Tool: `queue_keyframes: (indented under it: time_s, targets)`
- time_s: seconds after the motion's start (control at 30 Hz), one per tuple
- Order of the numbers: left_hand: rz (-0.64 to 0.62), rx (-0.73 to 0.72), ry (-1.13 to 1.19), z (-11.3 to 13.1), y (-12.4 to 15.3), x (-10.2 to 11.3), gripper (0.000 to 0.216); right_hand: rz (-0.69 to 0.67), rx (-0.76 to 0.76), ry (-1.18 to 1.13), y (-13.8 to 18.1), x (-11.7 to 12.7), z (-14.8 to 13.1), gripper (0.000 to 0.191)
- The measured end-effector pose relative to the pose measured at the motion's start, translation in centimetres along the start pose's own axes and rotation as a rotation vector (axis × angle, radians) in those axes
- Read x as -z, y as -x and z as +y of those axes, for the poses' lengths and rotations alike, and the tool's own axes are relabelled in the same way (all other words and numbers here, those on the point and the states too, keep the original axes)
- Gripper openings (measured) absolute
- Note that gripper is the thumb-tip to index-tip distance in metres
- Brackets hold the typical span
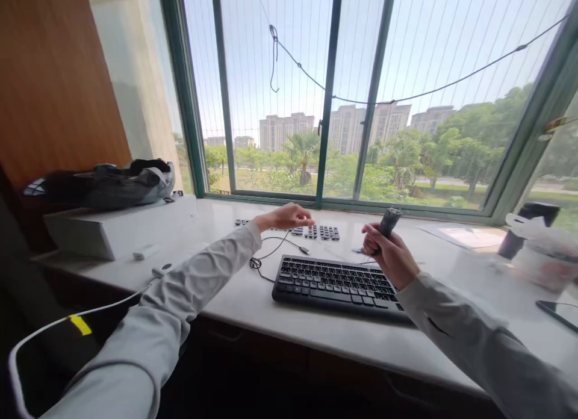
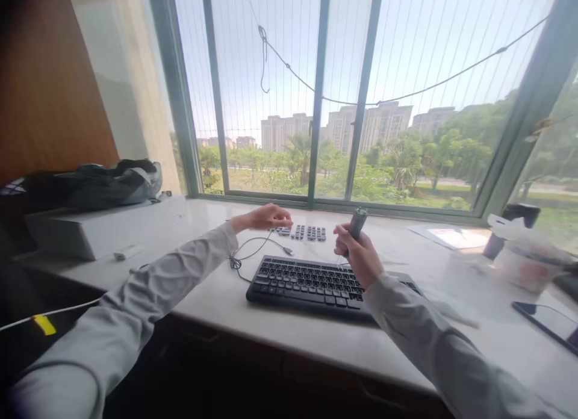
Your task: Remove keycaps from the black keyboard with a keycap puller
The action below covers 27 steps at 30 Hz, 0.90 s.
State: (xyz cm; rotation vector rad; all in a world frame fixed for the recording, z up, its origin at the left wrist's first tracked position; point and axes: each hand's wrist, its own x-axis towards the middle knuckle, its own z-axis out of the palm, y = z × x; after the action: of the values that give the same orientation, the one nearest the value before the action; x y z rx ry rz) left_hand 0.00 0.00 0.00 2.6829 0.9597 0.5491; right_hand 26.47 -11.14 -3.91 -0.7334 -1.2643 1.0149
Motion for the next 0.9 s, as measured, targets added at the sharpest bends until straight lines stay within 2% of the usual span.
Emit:
queue_keyframes:
  time_s: [0.07, 0.13, 0.23, 0.3, 0.4, 0.47, 0.57, 0.73, 0.9]
  targets:
    - [-0.122, -0.118, 0.081, 0.7, 0.1, -1.9, 0.040, -0.044, -0.022, -0.099, -1.8, -1.5, 1.6, 0.040]
    - [-0.158, -0.124, 0.110, 0.2, 0.1, -3.9, 0.042, -0.097, 0.005, -0.120, -3.3, -2.5, 3.5, 0.041]
    - [-0.114, -0.108, 0.134, -1.4, 0.6, -6.3, 0.043, -0.098, 0.091, -0.111, -4.6, -3.1, 6.1, 0.040]
    - [-0.075, -0.104, 0.130, -2.2, 1.2, -7.2, 0.040, -0.087, 0.090, -0.142, -4.6, -3.0, 7.2, 0.041]
    - [-0.015, -0.084, 0.143, -2.5, 2.2, -7.7, 0.038, -0.080, 0.025, -0.191, -3.6, -2.8, 7.4, 0.041]
    - [-0.005, -0.078, 0.160, -2.2, 2.5, -7.8, 0.036, 0.000, 0.016, -0.232, -2.8, -2.8, 7.0, 0.043]
    - [-0.036, -0.084, 0.208, -1.5, 2.8, -7.9, 0.034, 0.093, -0.026, -0.265, -2.1, -3.2, 6.5, 0.047]
    - [-0.097, -0.071, 0.267, -0.4, 3.1, -8.0, 0.036, 0.170, -0.109, -0.293, -1.6, -4.0, 6.8, 0.051]
    - [-0.176, -0.053, 0.295, 0.4, 3.4, -7.9, 0.038, 0.160, -0.081, -0.319, -0.9, -4.5, 6.3, 0.054]
